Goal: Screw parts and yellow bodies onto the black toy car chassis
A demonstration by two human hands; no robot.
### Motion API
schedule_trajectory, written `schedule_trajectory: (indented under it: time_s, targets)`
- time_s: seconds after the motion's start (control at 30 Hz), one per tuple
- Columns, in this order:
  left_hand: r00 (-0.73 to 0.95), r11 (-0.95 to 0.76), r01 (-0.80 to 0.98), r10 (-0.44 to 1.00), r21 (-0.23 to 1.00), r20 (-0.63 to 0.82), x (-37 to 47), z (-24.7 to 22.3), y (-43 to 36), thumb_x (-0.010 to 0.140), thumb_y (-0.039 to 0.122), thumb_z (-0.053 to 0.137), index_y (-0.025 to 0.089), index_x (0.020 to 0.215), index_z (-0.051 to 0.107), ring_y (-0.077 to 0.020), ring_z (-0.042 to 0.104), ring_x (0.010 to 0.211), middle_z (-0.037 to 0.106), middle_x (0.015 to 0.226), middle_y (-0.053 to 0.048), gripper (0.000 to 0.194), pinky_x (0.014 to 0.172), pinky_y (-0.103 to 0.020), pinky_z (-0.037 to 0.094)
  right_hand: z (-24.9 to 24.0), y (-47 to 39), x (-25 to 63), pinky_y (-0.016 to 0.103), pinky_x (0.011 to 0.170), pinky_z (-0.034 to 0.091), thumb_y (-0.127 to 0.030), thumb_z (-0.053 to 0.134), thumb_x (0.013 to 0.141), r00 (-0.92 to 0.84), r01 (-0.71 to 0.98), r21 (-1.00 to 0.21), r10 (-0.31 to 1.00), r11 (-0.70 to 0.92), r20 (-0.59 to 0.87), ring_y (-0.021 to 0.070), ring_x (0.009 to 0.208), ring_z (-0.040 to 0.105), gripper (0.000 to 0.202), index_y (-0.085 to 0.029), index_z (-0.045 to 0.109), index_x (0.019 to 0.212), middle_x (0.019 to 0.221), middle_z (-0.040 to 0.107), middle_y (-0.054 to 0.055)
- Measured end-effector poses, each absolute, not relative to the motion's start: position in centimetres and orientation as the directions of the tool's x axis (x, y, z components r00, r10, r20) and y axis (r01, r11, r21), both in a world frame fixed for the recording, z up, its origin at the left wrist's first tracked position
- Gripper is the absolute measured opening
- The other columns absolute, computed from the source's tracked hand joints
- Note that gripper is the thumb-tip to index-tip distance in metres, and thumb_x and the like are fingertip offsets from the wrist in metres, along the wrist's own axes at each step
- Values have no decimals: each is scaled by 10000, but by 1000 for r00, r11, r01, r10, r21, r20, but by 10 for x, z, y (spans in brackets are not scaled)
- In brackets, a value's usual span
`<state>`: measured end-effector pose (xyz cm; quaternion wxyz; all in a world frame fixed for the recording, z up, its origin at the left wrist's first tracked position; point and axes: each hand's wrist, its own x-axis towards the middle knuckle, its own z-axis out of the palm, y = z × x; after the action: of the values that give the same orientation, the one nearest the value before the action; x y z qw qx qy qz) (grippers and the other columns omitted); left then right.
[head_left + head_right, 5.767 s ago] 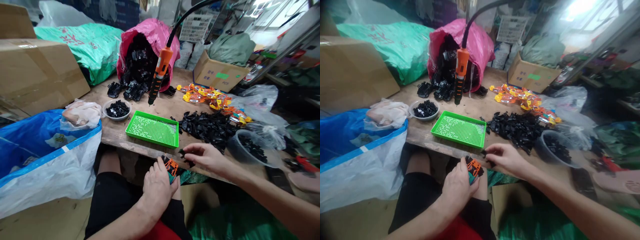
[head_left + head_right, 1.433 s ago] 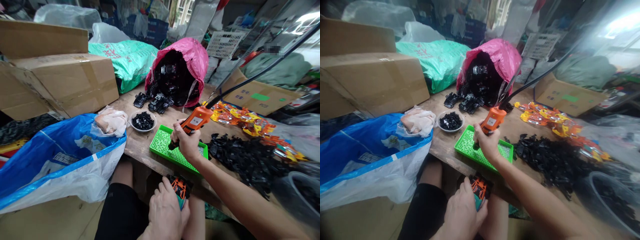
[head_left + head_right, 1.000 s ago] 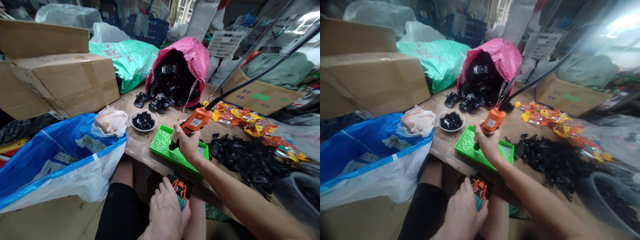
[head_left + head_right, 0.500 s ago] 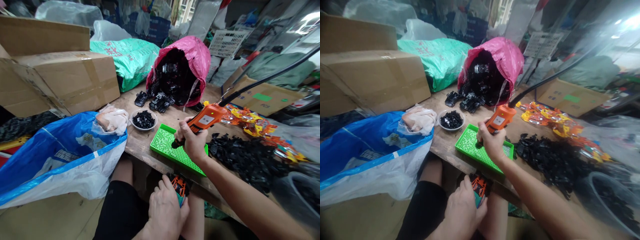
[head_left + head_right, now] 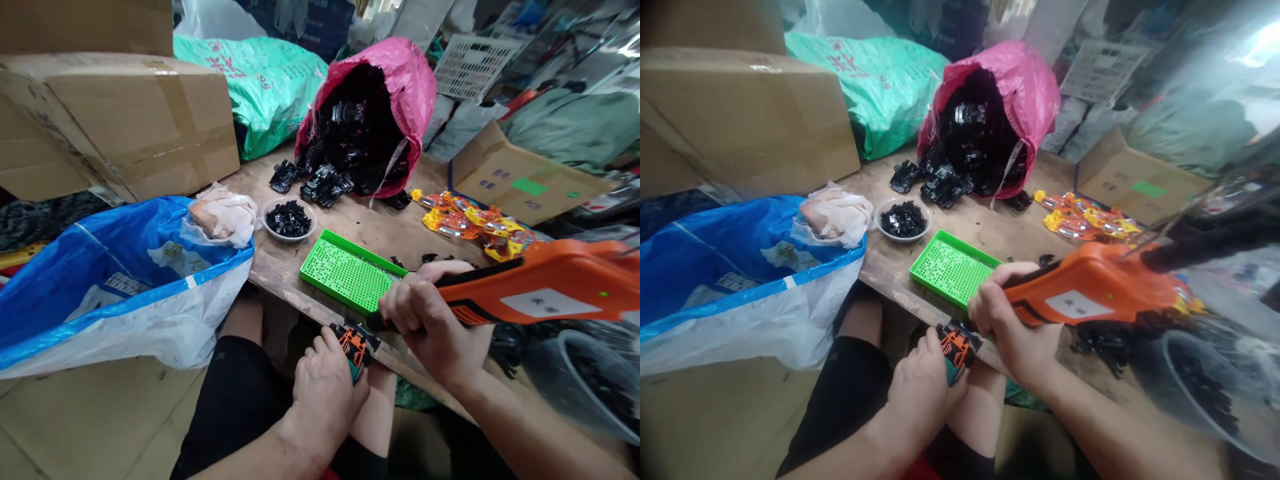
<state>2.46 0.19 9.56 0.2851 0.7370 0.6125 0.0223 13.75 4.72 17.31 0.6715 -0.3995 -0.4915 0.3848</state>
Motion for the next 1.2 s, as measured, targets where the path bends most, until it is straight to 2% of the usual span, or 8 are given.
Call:
schedule_trajectory:
  time_s: [0.37, 0.67, 0.83, 1.03, 1.2]
  targets:
    - [242, -77, 883, 920, 463, -308, 24, 95, 0, 870, 423, 662, 17, 1372, 525, -304, 722, 957, 694, 1065, -171, 661, 831, -395, 598, 151, 36, 139, 235, 457, 462, -228, 675, 937, 147, -165, -918, 930, 359, 337, 70, 427, 450, 109, -234, 574, 897, 550, 466, -97]
    - [250, -64, 883, 902, 464, -352, 26, 95, 2, 871, 404, 671, -22, 1436, 462, -328, 697, 1020, 680, 1136, -202, 738, 881, -435, 584, 143, 39, 137, 218, 444, 440, -216, 679, 934, 141, -187, -916, 932, 355, 333, 65, 429, 450, 97, -224, 595, 887, 551, 474, -92]
    - [241, -79, 889, 919, 451, -314, 25, 93, 2, 852, 432, 693, -7, 1399, 502, -317, 712, 983, 692, 1100, -191, 727, 857, -419, 592, 141, 40, 137, 217, 436, 441, -207, 677, 931, 137, -193, -916, 934, 352, 330, 67, 428, 462, 106, -219, 587, 876, 553, 477, -92]
    - [221, -63, 869, 937, 490, -270, 24, 89, 2, 857, 387, 681, 46, 1264, 585, -312, 723, 913, 708, 1020, -151, 539, 815, -420, 597, 140, 40, 135, 213, 428, 438, -201, 679, 923, 164, -197, -919, 935, 342, 314, 62, 406, 439, 125, -228, 571, 867, 529, 457, -106]
    - [216, -60, 862, 942, 503, -256, 24, 88, 2, 883, 408, 647, 48, 1241, 584, -317, 726, 892, 715, 993, -153, 512, 796, -424, 597, 136, 44, 131, 201, 407, 425, -198, 705, 902, 189, -221, -918, 938, 328, 290, 58, 395, 434, 143, -228, 567, 880, 530, 474, -109]
